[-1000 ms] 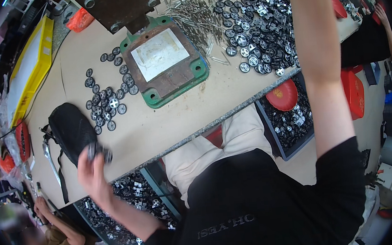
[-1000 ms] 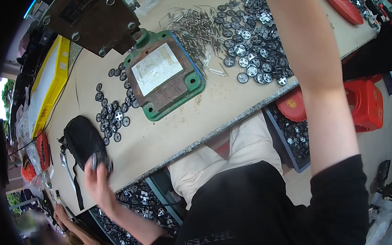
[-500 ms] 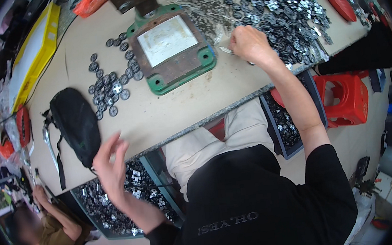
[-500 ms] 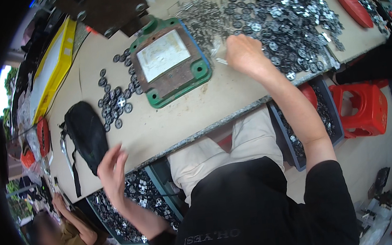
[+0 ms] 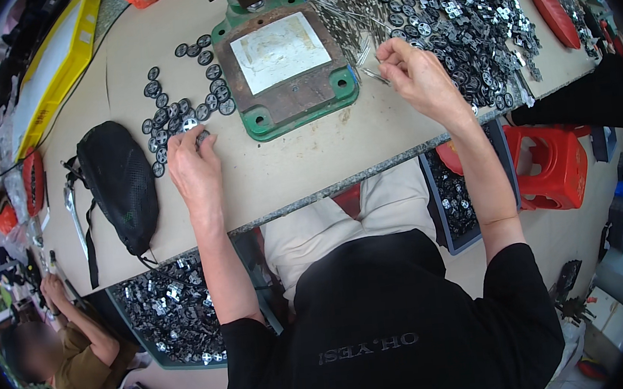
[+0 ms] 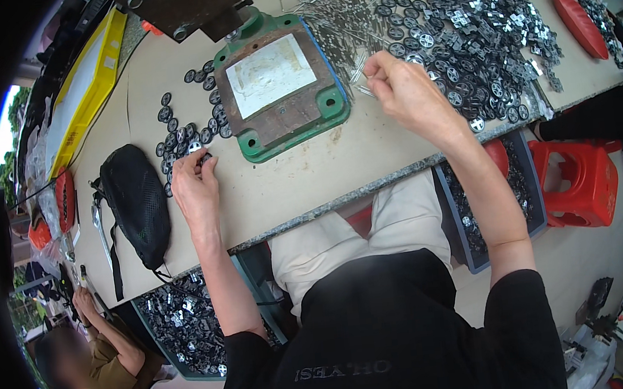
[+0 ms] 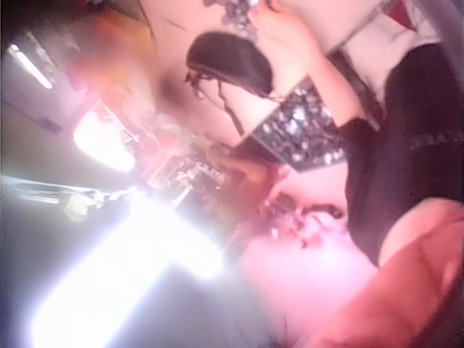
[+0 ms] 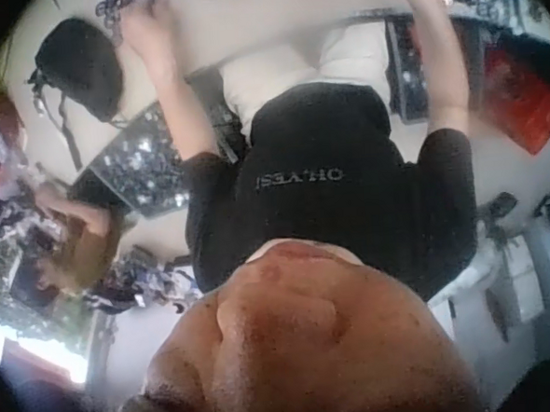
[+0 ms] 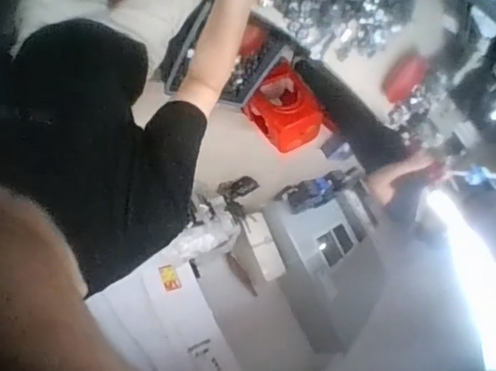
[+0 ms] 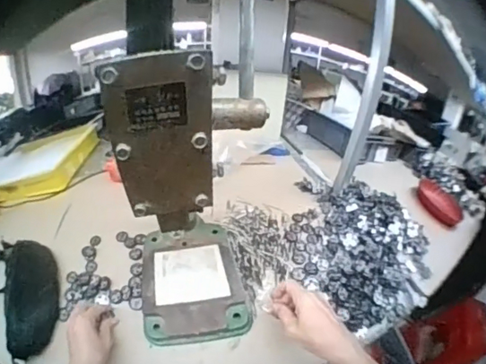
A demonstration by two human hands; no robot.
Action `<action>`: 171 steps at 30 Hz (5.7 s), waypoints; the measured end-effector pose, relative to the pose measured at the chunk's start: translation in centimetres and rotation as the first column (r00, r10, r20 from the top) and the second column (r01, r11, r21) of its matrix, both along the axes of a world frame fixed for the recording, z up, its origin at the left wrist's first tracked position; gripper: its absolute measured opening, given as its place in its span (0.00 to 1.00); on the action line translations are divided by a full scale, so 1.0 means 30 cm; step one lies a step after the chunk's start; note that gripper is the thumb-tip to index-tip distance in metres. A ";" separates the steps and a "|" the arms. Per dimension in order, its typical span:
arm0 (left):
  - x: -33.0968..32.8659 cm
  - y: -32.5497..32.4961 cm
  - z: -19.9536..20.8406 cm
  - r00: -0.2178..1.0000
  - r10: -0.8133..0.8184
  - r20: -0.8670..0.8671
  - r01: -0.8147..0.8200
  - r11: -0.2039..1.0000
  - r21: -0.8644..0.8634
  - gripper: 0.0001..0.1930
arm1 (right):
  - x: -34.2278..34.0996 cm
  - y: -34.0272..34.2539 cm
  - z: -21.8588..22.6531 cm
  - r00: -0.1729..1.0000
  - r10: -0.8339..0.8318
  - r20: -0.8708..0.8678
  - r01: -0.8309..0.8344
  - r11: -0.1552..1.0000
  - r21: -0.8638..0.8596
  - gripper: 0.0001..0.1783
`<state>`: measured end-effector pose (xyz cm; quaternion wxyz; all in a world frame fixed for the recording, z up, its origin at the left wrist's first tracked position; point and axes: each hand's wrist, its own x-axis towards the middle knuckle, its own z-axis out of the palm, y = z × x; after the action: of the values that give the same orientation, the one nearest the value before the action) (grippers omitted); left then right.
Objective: The person assembles small metal disks, plastic bases, and small metal pins by hand, then uses a manual press to join them into assembled parts at a workbench.
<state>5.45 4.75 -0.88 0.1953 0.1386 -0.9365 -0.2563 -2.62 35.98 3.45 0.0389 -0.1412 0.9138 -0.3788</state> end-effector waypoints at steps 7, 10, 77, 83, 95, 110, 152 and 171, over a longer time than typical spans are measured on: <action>0.036 0.041 0.032 0.985 0.064 -0.159 -0.055 0.997 0.060 0.07 | 0.110 -0.059 -0.049 0.987 0.083 0.140 0.016 0.805 -0.593 0.08; 0.091 0.117 0.048 0.976 -0.098 -0.196 0.219 0.507 0.834 0.09 | 0.165 -0.114 -0.066 0.989 0.111 0.101 -0.019 0.759 -0.651 0.07; 0.079 0.394 -0.064 0.886 -0.360 -0.293 0.090 -0.486 0.869 0.19 | -0.158 0.279 -0.049 0.804 -0.290 -0.518 0.447 0.870 0.206 0.08; 0.088 0.387 -0.067 0.892 -0.338 -0.301 0.098 -0.505 0.858 0.17 | -0.280 0.318 -0.015 0.915 -0.352 -0.197 0.403 0.797 0.449 0.17; 0.093 0.396 -0.054 0.900 -0.349 -0.262 0.099 -0.423 0.901 0.18 | -0.131 0.219 0.023 0.999 -0.050 -0.020 0.040 0.934 -0.355 0.20; 0.118 0.427 -0.007 0.945 -0.257 -0.201 0.185 -0.083 0.979 0.16 | 0.152 -0.019 -0.055 0.906 0.140 0.400 0.217 0.658 -0.721 0.16; 0.149 0.456 -0.013 0.954 -0.218 -0.207 0.220 0.038 0.975 0.14 | 0.227 -0.022 -0.063 0.981 0.166 -0.097 -0.191 0.883 -0.429 0.21; 0.137 0.434 -0.030 0.947 -0.270 -0.174 0.106 -0.248 0.963 0.13 | 0.221 0.049 -0.024 0.997 0.074 0.007 -0.068 0.943 -0.326 0.09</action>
<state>9.56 17.78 -1.79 -0.0771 0.1056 -0.4050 -0.9049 4.00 37.45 2.72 0.0375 -0.1747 0.8327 -0.5241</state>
